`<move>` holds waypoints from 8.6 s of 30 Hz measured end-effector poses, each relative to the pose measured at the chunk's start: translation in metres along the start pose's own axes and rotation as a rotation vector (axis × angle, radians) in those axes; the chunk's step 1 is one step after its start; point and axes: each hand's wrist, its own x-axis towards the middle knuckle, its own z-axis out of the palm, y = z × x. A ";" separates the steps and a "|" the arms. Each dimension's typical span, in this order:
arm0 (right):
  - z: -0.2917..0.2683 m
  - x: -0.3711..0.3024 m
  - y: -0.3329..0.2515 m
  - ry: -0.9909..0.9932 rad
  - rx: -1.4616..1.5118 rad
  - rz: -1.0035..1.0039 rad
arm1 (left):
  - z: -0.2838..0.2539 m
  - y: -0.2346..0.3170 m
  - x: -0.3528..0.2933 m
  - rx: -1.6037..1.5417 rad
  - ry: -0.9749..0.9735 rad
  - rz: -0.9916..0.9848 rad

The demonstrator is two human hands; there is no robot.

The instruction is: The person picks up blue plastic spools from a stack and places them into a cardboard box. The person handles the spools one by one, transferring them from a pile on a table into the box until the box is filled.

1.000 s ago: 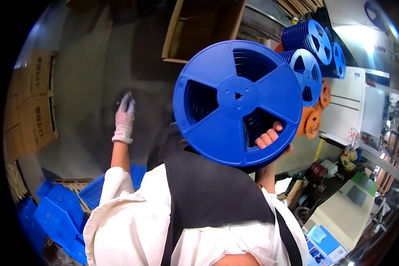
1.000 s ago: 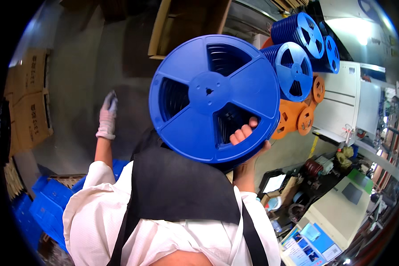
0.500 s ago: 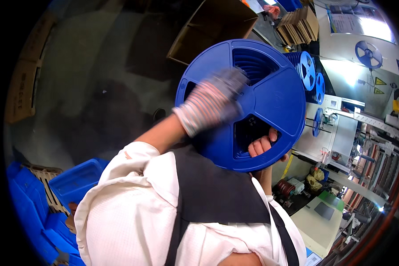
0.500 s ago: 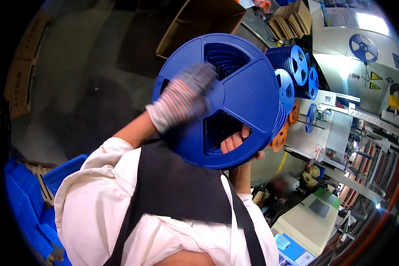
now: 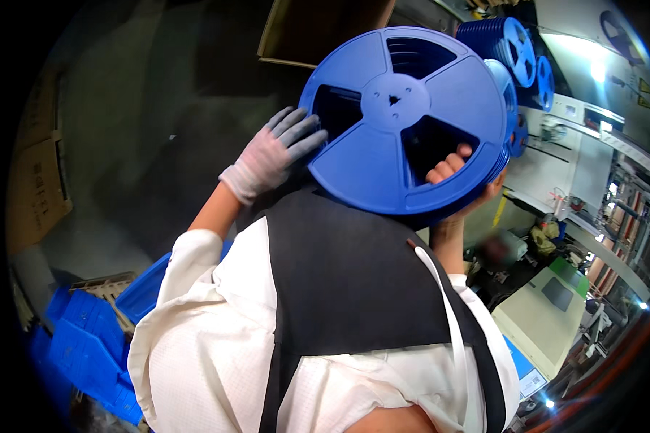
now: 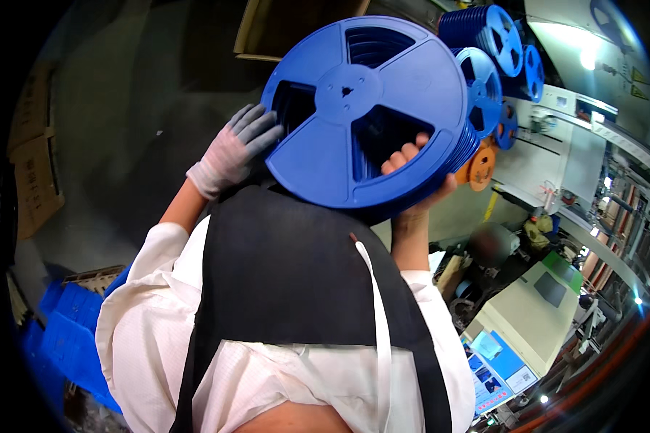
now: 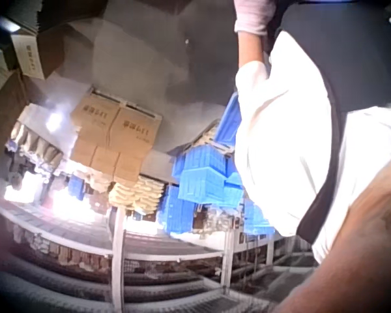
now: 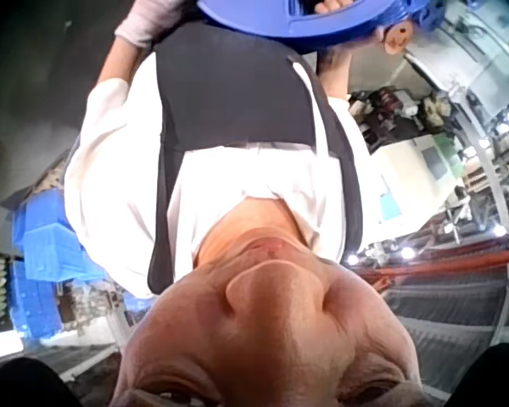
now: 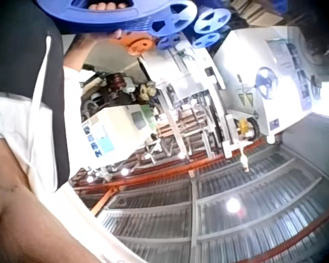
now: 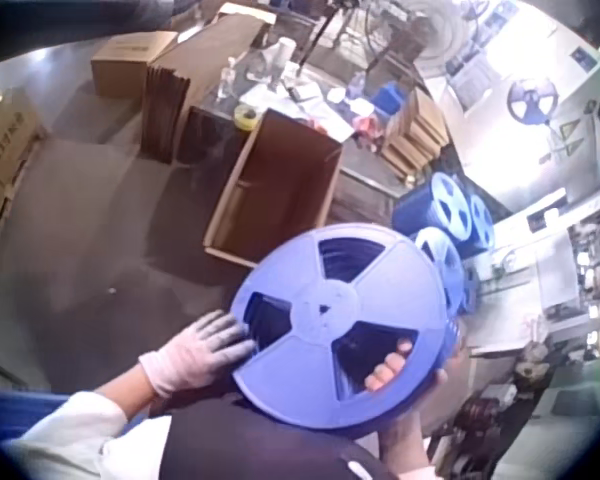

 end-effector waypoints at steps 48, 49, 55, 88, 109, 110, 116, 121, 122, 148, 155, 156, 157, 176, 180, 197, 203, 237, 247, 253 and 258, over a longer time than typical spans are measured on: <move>0.037 0.111 0.038 0.531 0.005 -0.618 | -0.080 -0.292 0.178 -2.046 -0.139 -0.797; 0.038 0.111 0.038 0.538 0.008 -0.626 | -0.080 -0.290 0.180 -2.001 -0.153 -0.831; 0.034 0.103 0.042 0.590 0.026 -0.648 | -0.069 -0.281 0.195 -1.804 -0.191 -0.955; 0.026 0.092 0.054 0.613 0.041 -0.681 | -0.047 -0.314 0.205 -1.887 -0.335 -0.910; 0.026 0.091 0.055 0.648 0.048 -0.667 | -0.033 -0.315 0.185 -1.741 -0.376 -0.926; 0.025 0.090 0.055 0.649 0.048 -0.666 | -0.031 -0.317 0.183 -1.725 -0.374 -0.933; 0.025 0.089 0.054 0.664 0.039 -0.674 | -0.024 -0.317 0.184 -1.786 -0.351 -0.964; 0.028 0.093 0.052 0.665 0.034 -0.661 | -0.031 -0.307 0.189 -1.881 -0.315 -0.997; 0.029 0.093 0.054 0.668 0.034 -0.660 | -0.034 -0.303 0.191 -1.894 -0.317 -1.013; 0.030 0.085 0.057 0.644 -0.092 -0.732 | -0.026 -0.230 0.252 -1.821 -0.940 -0.914; 0.028 0.090 0.053 0.572 -0.090 -0.695 | -0.023 -0.205 0.271 -2.018 -0.899 -0.783; 0.030 0.090 0.053 0.569 -0.097 -0.693 | -0.020 -0.206 0.275 -2.038 -0.881 -0.785; 0.032 0.089 0.053 0.568 -0.105 -0.687 | -0.019 -0.206 0.280 -2.061 -0.860 -0.790; 0.037 0.088 0.055 0.401 -0.256 -0.543 | -0.005 -0.201 0.357 -1.696 -0.569 -0.829; 0.040 0.091 0.057 0.332 -0.239 -0.578 | 0.003 -0.213 0.294 -1.907 -0.493 -0.933; 0.034 0.094 0.058 0.491 -0.147 -0.589 | -0.056 -0.202 0.223 -2.205 -0.618 -0.890; 0.042 0.115 0.057 0.826 -0.184 -0.558 | -0.068 -0.227 0.236 -2.111 -0.372 -0.847; 0.007 0.103 0.069 0.531 0.018 -0.675 | 0.121 -0.361 0.221 -0.191 -0.483 -0.950; 0.031 0.115 0.054 0.575 -0.043 -0.572 | 0.004 -0.036 0.310 -0.828 -0.087 0.549; 0.039 0.121 0.052 0.341 -0.022 -0.512 | 0.102 -0.156 0.285 -0.479 -0.300 -0.109; 0.029 0.108 0.052 0.364 0.015 -0.613 | 0.106 -0.227 0.226 -0.297 -0.449 -0.113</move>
